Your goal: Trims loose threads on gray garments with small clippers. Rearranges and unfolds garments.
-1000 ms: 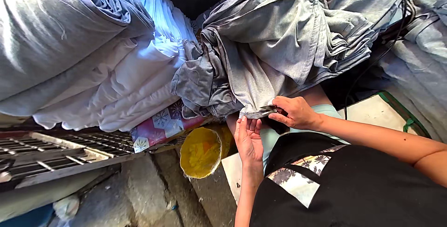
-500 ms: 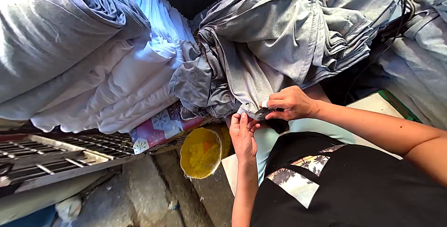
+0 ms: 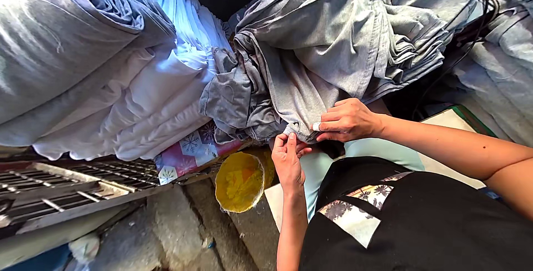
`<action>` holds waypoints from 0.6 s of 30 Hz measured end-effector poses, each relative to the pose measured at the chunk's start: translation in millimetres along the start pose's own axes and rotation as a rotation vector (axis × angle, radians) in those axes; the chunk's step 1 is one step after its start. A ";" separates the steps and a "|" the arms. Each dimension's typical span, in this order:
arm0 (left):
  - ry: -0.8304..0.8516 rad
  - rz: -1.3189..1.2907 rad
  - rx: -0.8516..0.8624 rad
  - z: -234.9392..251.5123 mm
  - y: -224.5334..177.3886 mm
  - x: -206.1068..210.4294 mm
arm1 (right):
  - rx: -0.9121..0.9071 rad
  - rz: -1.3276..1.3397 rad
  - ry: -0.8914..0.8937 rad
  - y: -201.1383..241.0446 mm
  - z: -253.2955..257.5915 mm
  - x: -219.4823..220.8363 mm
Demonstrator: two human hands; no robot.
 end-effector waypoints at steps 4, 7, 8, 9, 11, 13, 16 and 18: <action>-0.004 -0.045 -0.014 -1.8 3.3 0.1 | 0.031 -0.001 -0.027 2.3 -2.7 0.7; -0.004 -0.116 -0.050 -3.8 5.6 2.0 | 0.078 0.021 -0.043 2.9 -4.6 2.9; -0.006 -0.141 -0.070 -4.6 6.8 2.7 | 0.092 0.033 -0.050 3.4 -5.6 3.2; -0.008 -0.171 -0.097 -5.6 8.0 3.7 | 0.110 0.042 -0.062 4.3 -6.9 2.9; -0.016 -0.255 -0.153 -7.6 11.1 6.0 | 0.165 0.045 -0.096 5.8 -10.7 0.8; -0.018 -0.335 -0.191 -10.0 14.3 8.0 | 0.247 0.027 -0.125 8.0 -16.7 -1.0; -0.027 -0.382 -0.195 -13.8 15.1 11.4 | 0.342 0.011 -0.139 11.6 -23.5 -2.2; -0.029 -0.374 -0.183 -15.7 15.5 13.4 | 0.385 0.019 -0.134 14.0 -24.2 -2.5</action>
Point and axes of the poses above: each hand's wrist, its own z-axis towards the middle knuckle, its own x-axis out of the palm, y = z × x, the point moved 5 cm from there along z, towards the middle knuckle, and after that the axes turned 4 degrees about -z, right-handed, at the moved point
